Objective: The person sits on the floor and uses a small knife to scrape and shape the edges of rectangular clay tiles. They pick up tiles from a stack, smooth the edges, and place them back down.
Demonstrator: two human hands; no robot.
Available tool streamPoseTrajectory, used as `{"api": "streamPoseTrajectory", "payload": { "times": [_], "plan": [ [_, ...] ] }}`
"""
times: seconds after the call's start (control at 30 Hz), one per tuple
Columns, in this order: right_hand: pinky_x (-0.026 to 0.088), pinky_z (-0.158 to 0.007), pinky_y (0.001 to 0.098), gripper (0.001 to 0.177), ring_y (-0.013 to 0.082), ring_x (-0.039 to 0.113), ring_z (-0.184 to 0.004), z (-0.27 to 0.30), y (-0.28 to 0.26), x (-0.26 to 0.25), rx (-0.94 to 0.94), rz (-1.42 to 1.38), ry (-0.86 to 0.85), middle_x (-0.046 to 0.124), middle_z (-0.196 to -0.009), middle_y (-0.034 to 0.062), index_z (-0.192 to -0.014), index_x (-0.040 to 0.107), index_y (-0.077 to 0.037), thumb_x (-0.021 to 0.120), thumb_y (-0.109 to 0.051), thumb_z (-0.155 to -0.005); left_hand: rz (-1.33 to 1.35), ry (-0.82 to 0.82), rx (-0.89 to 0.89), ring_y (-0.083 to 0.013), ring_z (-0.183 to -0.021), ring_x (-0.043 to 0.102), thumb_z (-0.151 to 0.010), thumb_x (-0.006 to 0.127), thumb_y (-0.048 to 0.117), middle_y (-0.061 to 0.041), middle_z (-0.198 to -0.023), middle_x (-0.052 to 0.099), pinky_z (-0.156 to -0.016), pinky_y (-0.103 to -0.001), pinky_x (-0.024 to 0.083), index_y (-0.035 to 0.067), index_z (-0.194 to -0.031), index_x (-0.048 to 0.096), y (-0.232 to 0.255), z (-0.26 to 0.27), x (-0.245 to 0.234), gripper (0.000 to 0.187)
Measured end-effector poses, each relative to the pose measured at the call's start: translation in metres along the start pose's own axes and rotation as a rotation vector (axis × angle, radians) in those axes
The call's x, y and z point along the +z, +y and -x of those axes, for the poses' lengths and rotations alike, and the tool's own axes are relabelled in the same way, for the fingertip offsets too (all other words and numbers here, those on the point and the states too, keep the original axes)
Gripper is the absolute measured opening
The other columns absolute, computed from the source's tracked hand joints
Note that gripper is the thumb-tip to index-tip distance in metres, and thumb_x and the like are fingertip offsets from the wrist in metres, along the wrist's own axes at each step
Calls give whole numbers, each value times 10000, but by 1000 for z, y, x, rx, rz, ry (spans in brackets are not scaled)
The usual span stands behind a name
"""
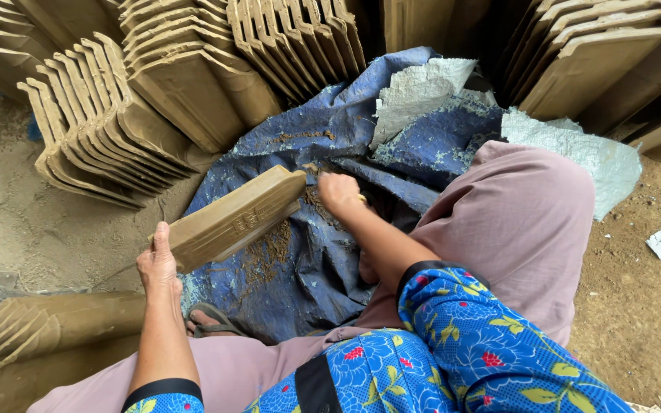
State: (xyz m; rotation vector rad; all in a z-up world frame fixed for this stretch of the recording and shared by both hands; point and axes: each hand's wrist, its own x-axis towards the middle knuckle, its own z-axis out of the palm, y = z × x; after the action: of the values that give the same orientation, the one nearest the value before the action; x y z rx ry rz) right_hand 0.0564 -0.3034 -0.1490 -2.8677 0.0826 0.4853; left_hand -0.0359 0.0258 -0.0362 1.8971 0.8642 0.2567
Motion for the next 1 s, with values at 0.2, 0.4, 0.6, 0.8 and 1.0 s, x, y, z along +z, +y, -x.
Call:
{"api": "streamPoseTrajectory", "payload": {
  "times": [0.2, 0.4, 0.6, 0.8, 1.0],
  "plan": [
    [541, -774, 477, 338, 358, 682, -917, 11, 2, -4, 50, -251, -147, 707, -897, 154, -986, 710, -174, 428, -312, -861, 131, -21, -295, -606, -1121, 426, -824, 714, 652, -337, -1264, 451, -729, -826, 300, -56, -1290, 457, 3, -9, -15, 885],
    [498, -865, 513, 314, 433, 629, -1011, 35, -39, -34, 89, -718, -164, 676, -989, 214, -1060, 625, -129, 429, -345, -944, 245, -12, -412, -633, -1155, 366, -803, 773, 507, -352, -1309, 355, -736, -878, 207, -77, -1311, 381, 15, -2, -15, 867],
    [470, -881, 546, 280, 457, 605, -1014, 45, -52, -37, 4, -605, -189, 652, -1007, 232, -1020, 549, -142, 379, -353, -951, 381, 47, -523, -485, -1131, 456, -752, 799, 390, -217, -1197, 396, -761, -868, 284, 38, -1231, 446, -55, -61, -16, 691],
    [494, -846, 543, 244, 453, 636, -940, 28, -51, 4, -40, -532, -229, 664, -953, 214, -1010, 519, -155, 350, -308, -924, 419, 127, -592, -468, -1081, 492, -742, 776, 284, -211, -1156, 359, -747, -788, 423, 76, -1152, 508, -129, -106, -25, 533],
    [500, -858, 531, 238, 444, 646, -934, 9, -47, 29, -31, -496, -254, 662, -965, 228, -1029, 512, -114, 341, -254, -938, 435, 101, -615, -443, -1086, 467, -772, 713, 245, -189, -1123, 346, -785, -787, 412, 89, -1138, 473, -109, -97, -20, 465]
  ]
}}
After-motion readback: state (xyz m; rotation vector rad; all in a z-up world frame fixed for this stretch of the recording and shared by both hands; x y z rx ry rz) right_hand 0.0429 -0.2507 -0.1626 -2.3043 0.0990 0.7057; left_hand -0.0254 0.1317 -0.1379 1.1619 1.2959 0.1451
